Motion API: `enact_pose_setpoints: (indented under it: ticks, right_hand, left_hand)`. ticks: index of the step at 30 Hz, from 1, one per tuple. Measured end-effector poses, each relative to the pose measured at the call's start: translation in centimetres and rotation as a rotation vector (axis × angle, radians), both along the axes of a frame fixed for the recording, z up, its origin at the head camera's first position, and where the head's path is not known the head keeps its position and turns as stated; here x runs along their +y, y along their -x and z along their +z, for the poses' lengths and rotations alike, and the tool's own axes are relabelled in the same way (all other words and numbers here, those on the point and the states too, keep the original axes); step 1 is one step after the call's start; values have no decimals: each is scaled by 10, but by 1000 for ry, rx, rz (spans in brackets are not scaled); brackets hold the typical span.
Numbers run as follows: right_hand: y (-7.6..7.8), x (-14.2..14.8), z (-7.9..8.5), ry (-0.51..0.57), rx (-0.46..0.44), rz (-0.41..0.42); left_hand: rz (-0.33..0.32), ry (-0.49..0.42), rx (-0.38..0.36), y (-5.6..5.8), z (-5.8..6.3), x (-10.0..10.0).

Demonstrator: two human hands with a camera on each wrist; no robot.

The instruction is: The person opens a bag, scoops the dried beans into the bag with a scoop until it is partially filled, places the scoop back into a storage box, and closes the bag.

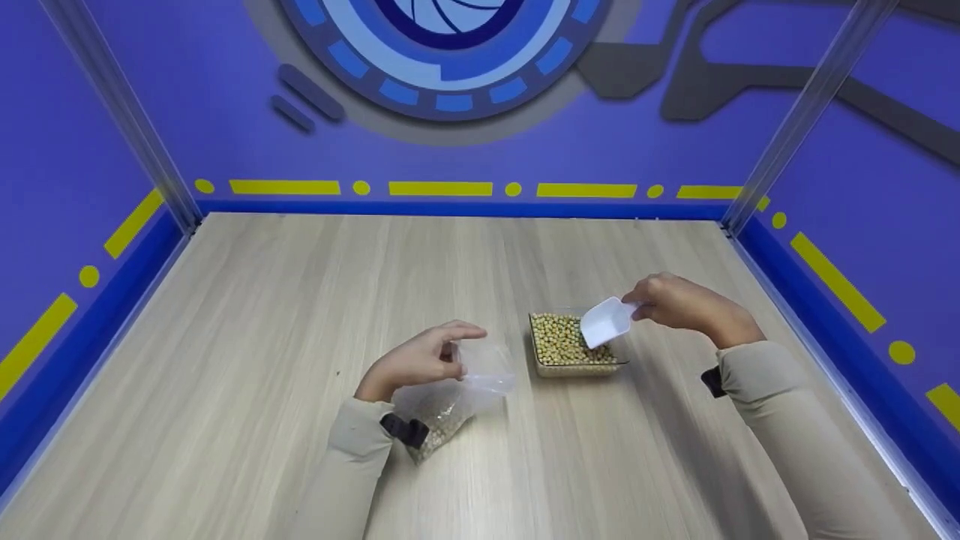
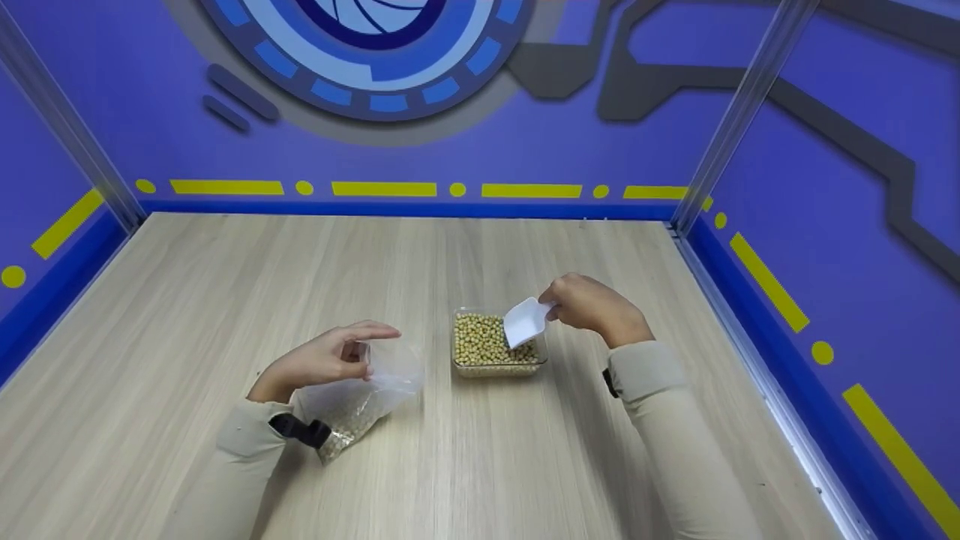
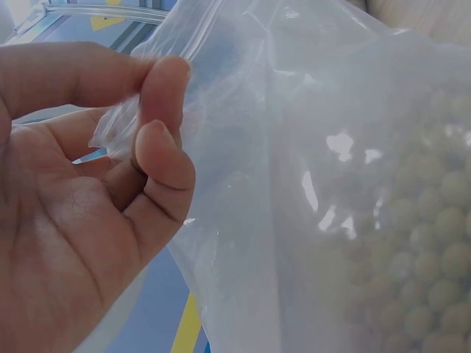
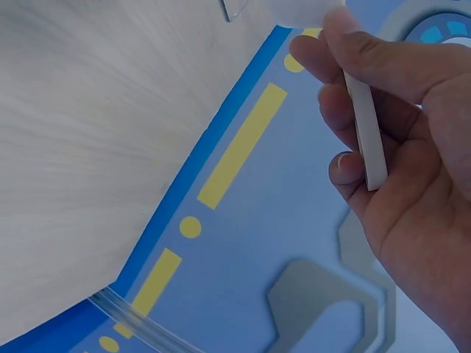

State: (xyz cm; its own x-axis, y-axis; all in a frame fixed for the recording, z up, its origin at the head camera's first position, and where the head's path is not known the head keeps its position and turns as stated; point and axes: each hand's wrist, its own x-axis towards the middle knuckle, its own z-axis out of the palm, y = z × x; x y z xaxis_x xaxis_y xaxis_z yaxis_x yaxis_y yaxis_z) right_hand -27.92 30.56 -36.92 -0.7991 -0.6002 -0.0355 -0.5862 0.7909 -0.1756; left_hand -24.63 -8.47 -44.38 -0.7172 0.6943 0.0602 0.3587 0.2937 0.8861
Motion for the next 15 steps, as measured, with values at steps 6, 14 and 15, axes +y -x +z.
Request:
enact_pose_setpoints:
  ticks: [6,14,15]
  right_hand:
    - [-1,1,1,-18,57,42]
    - [-1,1,0,-58,125,78]
    - [-2,0,0,-68,137,76]
  left_hand:
    - [-12,5,10,1,-2,0]
    - [-13,8,34,1,-3,0]
    - [-11,9,34,1,-3,0]
